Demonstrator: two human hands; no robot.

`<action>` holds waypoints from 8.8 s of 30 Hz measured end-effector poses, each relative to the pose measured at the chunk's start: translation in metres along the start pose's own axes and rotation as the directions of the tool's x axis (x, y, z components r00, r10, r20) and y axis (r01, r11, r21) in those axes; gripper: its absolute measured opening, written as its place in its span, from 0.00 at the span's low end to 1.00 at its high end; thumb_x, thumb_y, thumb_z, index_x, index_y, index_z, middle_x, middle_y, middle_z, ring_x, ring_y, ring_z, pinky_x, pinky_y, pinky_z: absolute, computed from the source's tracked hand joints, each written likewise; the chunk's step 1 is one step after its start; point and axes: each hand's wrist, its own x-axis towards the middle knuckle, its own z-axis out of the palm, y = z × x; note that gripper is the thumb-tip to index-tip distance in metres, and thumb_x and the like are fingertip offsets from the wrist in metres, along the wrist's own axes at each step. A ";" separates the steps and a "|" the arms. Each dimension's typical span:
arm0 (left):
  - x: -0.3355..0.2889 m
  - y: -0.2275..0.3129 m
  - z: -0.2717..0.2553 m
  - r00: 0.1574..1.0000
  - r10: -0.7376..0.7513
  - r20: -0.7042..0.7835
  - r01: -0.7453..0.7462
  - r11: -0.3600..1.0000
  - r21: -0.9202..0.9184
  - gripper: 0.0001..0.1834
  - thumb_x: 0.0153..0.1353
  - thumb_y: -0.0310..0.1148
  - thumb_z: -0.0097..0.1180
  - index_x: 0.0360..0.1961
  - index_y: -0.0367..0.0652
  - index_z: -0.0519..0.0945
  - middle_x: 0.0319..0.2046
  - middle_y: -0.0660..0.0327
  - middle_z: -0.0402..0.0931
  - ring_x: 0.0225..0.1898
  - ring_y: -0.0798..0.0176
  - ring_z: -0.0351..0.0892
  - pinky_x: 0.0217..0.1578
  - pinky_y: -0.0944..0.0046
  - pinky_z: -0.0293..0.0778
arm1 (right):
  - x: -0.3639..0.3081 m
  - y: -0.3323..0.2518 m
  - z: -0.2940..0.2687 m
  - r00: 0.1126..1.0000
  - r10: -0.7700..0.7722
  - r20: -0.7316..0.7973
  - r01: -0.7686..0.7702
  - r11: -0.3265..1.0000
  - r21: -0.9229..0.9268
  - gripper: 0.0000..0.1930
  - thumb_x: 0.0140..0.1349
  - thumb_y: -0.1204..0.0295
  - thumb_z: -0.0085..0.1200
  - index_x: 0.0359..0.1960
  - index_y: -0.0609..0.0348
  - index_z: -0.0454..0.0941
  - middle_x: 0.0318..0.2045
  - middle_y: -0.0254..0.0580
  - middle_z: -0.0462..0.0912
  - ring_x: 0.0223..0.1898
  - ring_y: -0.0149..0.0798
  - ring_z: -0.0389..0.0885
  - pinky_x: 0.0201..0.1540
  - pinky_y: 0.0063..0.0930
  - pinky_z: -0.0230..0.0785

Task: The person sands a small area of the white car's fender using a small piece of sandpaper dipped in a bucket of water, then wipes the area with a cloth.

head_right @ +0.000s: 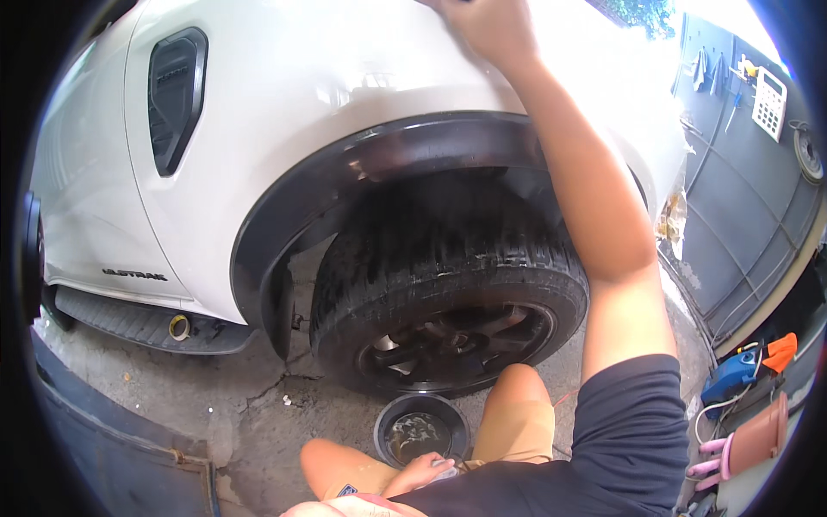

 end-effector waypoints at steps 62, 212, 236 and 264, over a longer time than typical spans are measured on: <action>-0.009 -0.043 -0.023 0.990 0.141 -0.008 -0.139 0.967 -0.214 0.34 0.64 0.63 0.61 0.46 0.37 0.85 0.42 0.51 0.86 0.48 0.59 0.83 0.52 0.59 0.74 | -0.050 -0.025 0.028 0.941 0.209 -0.266 -0.286 0.912 -0.295 0.22 0.59 0.50 0.68 0.28 0.60 0.88 0.19 0.49 0.84 0.23 0.50 0.86 0.29 0.35 0.75; -0.015 -0.035 -0.034 0.990 0.135 0.033 -0.101 0.866 -0.490 0.23 0.70 0.52 0.60 0.45 0.40 0.85 0.38 0.67 0.83 0.42 0.73 0.77 0.48 0.68 0.72 | -0.009 -0.067 0.060 0.973 0.218 -0.076 -0.231 0.907 -0.353 0.16 0.61 0.51 0.65 0.36 0.50 0.90 0.24 0.45 0.87 0.28 0.52 0.87 0.38 0.44 0.78; -0.008 -0.046 -0.035 0.988 0.150 0.022 -0.126 0.891 -0.435 0.24 0.70 0.55 0.59 0.46 0.42 0.85 0.40 0.67 0.83 0.44 0.72 0.77 0.50 0.67 0.72 | -0.065 -0.045 0.047 0.989 0.031 -0.145 -0.087 0.915 -0.393 0.17 0.66 0.49 0.60 0.32 0.47 0.88 0.14 0.47 0.81 0.19 0.54 0.83 0.25 0.47 0.75; -0.181 0.111 -0.190 0.499 0.263 -0.826 -0.640 0.754 -0.147 0.21 0.71 0.42 0.57 0.53 0.33 0.80 0.43 0.56 0.83 0.47 0.59 0.82 0.51 0.57 0.77 | -0.243 -0.109 -0.038 0.993 -0.024 0.119 -0.029 0.902 0.430 0.15 0.41 0.78 0.79 0.29 0.55 0.82 0.23 0.38 0.77 0.24 0.38 0.76 0.24 0.30 0.69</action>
